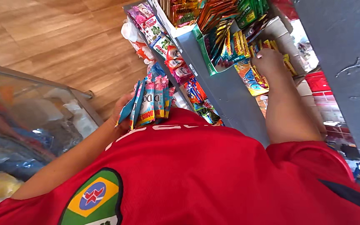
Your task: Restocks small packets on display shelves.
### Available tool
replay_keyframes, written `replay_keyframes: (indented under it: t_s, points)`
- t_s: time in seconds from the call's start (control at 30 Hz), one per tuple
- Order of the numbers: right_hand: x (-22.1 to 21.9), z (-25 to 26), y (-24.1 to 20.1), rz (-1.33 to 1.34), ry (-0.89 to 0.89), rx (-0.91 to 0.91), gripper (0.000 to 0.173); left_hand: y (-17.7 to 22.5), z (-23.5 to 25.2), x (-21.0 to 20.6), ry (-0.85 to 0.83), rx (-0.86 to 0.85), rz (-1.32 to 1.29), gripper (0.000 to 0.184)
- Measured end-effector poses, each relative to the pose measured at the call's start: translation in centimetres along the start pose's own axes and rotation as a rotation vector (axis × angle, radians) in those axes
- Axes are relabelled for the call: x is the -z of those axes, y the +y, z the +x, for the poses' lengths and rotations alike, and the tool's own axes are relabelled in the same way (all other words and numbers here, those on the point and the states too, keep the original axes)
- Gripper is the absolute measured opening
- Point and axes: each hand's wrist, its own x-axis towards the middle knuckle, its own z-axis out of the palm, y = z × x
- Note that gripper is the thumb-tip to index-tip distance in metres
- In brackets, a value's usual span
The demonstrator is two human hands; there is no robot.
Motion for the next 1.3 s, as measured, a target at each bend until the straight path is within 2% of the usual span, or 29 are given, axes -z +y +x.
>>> replay_keyframes:
  t_s: [0.03, 0.13, 0.17, 0.27, 0.37, 0.4, 0.43, 0.5, 0.53, 0.63, 0.73, 0.8, 0.9, 1.0, 1.07, 1.17, 1.3]
  points:
    - [0.1, 0.4, -0.2, -0.010, -0.008, -0.013, 0.036, 0.3, -0.3, -1.0, 0.043, -0.005, 0.001, 0.019]
    - [0.4, 1.1, -0.6, -0.006, -0.013, -0.073, 0.038, 3.0, -0.9, -8.6, 0.472, 0.084, 0.187, 0.047]
    - [0.5, 1.2, -0.7, 0.009, -0.002, -0.093, 0.041, 3.4, -0.8, -9.3, 0.520, 0.112, 0.201, 0.051]
    - [0.6, 1.3, -0.8, 0.004, 0.012, -0.145, 0.052, 2.9, -0.9, -7.7, 0.449, 0.083, 0.168, 0.047]
    - [1.2, 1.3, -1.2, -0.113, -0.094, -0.132, 0.046, 0.1, -0.4, -0.5, 0.074, -0.013, 0.010, 0.019]
    - [1.3, 1.3, -1.3, -0.123, -0.105, -0.118, 0.042, -0.1, -0.2, 0.2, 0.040, -0.015, 0.009, 0.018]
    - [1.4, 1.3, -1.4, -0.079, -0.087, -0.111, 0.040, 0.2, -0.4, -0.6, 0.101, -0.009, 0.012, 0.019]
    - [1.7, 1.2, -1.6, 0.089, -0.024, -0.134, 0.043, 1.6, -1.0, -4.7, 0.316, 0.033, 0.121, 0.036]
    - [2.0, 0.9, -2.1, 0.157, 0.007, -0.149, 0.043, 1.7, -1.0, -4.9, 0.325, 0.039, 0.120, 0.036]
    - [2.0, 0.8, -2.8, 0.173, 0.036, -0.117, 0.041, -0.2, -0.2, 0.0, 0.103, 0.012, 0.042, 0.020]
    - [1.1, 2.3, -2.0, 0.001, -0.026, -0.023, 0.037, -0.4, 0.1, 0.1, 0.151, 0.053, 0.074, 0.018]
    - [1.6, 2.6, -1.7, 0.072, -0.071, -0.003, 0.042, -0.4, 0.0, 0.1, 0.131, 0.058, 0.066, 0.020]
    - [4.6, -0.5, -3.5, 0.276, -0.046, -0.112, 0.043, -0.4, -0.1, 0.3, 0.076, 0.049, 0.046, 0.017]
    - [6.2, -1.7, -2.9, 0.172, 0.005, -0.163, 0.039, -0.4, -0.2, 0.4, 0.049, 0.035, 0.018, 0.014]
    - [5.5, -1.7, -2.1, 0.152, -0.026, -0.129, 0.036, -0.5, -0.2, 0.4, 0.054, 0.020, 0.009, 0.015]
    - [3.9, -1.0, -1.6, 0.192, -0.073, -0.171, 0.045, -0.6, -0.1, 0.3, 0.043, 0.020, -0.001, 0.018]
    - [2.5, 0.7, -0.9, 0.022, -0.092, -0.207, 0.045, -0.6, 0.0, 0.1, 0.065, 0.039, 0.013, 0.025]
